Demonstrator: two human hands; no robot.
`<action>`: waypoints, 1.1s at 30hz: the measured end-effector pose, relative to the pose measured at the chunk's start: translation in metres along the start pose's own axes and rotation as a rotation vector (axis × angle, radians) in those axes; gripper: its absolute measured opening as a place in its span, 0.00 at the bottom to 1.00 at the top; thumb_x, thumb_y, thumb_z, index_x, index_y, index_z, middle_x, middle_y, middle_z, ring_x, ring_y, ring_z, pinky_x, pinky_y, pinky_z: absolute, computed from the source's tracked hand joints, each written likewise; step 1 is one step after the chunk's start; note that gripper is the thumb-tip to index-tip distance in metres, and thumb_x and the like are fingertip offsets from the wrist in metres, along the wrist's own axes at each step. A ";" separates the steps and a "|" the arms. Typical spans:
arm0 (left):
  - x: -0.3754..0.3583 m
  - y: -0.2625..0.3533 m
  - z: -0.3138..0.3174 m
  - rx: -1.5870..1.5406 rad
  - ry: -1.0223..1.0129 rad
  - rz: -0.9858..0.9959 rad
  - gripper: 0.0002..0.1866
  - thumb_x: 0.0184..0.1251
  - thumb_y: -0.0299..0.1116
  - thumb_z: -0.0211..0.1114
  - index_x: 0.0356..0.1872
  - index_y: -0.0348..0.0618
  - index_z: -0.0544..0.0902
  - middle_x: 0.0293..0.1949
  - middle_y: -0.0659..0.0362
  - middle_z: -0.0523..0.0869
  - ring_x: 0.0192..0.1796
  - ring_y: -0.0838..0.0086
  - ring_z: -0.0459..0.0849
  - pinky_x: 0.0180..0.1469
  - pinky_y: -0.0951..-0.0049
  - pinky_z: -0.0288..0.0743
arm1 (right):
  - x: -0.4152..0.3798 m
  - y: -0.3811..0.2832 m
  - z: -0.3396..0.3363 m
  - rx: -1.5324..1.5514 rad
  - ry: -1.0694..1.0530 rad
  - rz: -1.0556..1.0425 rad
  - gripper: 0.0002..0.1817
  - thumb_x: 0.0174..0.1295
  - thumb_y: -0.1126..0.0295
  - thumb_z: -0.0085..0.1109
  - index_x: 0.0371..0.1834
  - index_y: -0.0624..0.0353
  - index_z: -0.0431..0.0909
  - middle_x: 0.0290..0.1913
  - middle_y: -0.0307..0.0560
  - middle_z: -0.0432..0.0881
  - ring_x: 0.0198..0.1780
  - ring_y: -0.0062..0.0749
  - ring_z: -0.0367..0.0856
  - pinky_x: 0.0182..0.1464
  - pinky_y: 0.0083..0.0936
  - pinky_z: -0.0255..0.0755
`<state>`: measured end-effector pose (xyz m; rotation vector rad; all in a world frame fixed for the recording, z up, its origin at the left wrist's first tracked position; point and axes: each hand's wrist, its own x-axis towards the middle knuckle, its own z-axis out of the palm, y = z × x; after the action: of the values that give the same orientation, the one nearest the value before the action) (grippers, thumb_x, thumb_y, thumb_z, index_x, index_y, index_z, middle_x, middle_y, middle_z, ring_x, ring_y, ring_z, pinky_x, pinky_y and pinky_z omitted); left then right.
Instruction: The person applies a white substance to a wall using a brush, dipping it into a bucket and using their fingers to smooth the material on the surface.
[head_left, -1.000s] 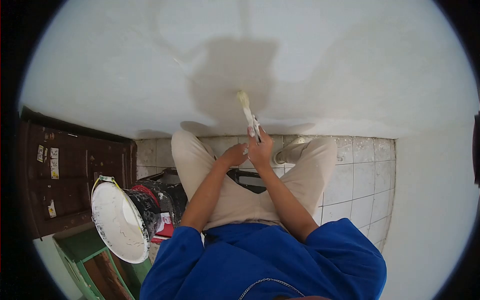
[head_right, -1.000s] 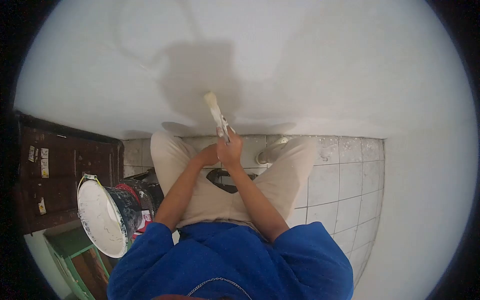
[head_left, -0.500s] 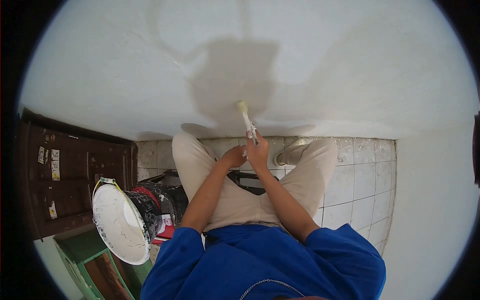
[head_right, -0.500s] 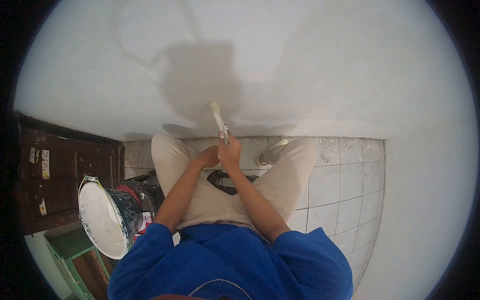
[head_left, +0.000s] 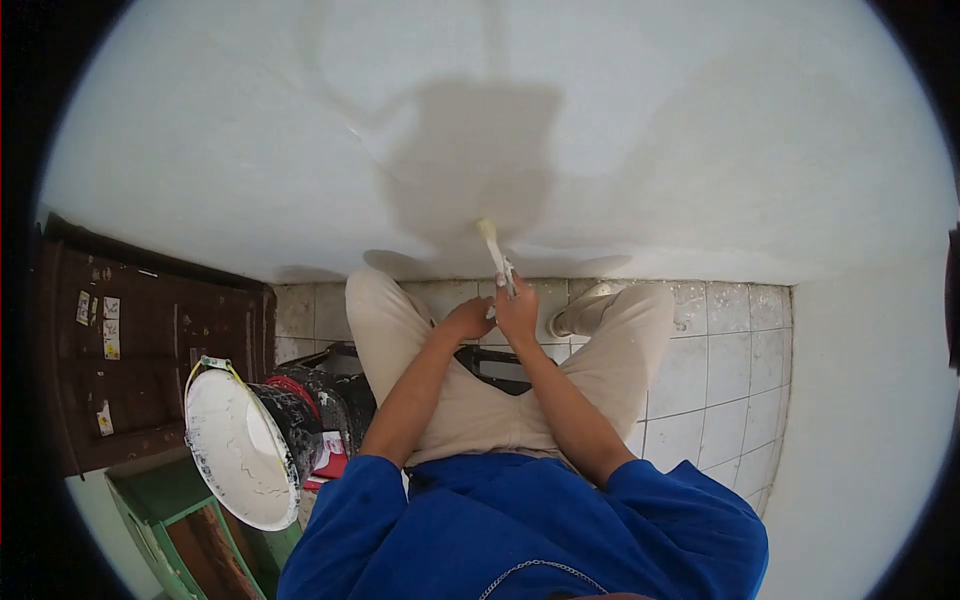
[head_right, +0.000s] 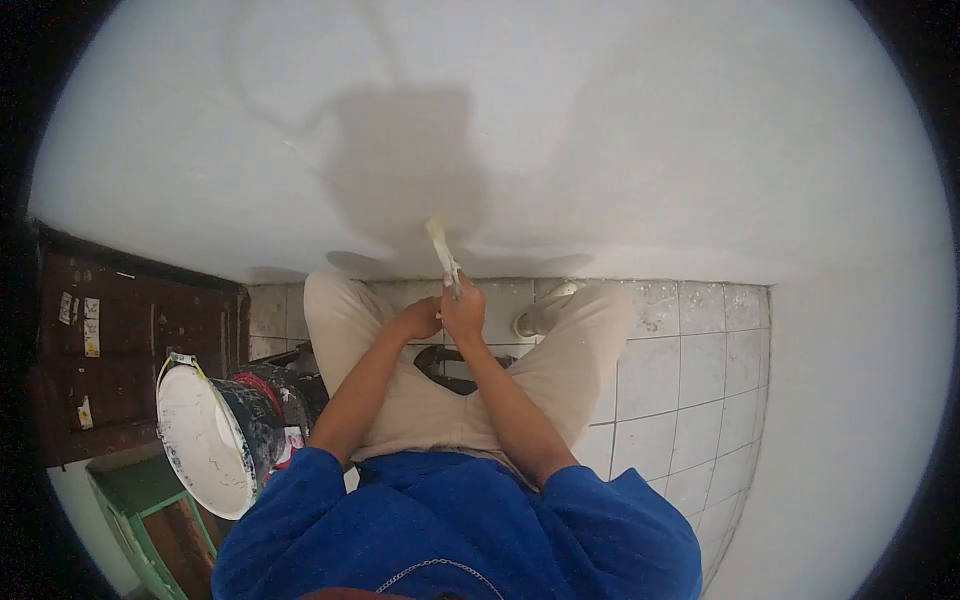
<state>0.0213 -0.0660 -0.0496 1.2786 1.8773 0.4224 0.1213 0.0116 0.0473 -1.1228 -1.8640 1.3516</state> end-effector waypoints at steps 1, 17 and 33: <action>0.002 -0.003 0.003 0.008 -0.012 0.007 0.25 0.62 0.44 0.60 0.54 0.37 0.72 0.52 0.41 0.78 0.55 0.50 0.76 0.57 0.57 0.70 | -0.003 -0.001 0.000 0.031 -0.031 0.068 0.15 0.65 0.67 0.56 0.48 0.67 0.79 0.20 0.52 0.79 0.20 0.24 0.72 0.25 0.26 0.66; 0.011 -0.021 0.011 0.001 -0.001 0.042 0.27 0.62 0.46 0.59 0.55 0.36 0.73 0.50 0.40 0.79 0.55 0.49 0.77 0.57 0.57 0.70 | -0.004 -0.050 -0.022 0.023 0.037 -0.214 0.13 0.65 0.68 0.55 0.44 0.69 0.79 0.17 0.54 0.75 0.17 0.34 0.72 0.23 0.30 0.64; -0.009 0.024 -0.017 -0.045 -0.061 0.022 0.22 0.61 0.40 0.59 0.53 0.39 0.75 0.51 0.44 0.81 0.53 0.52 0.79 0.54 0.58 0.72 | -0.004 -0.020 -0.002 -0.159 -0.007 -0.217 0.20 0.52 0.76 0.52 0.50 0.72 0.75 0.33 0.68 0.80 0.36 0.60 0.80 0.36 0.46 0.72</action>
<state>0.0245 -0.0609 -0.0199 1.2694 1.7950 0.4298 0.1189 0.0064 0.0667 -0.9585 -2.0614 1.1036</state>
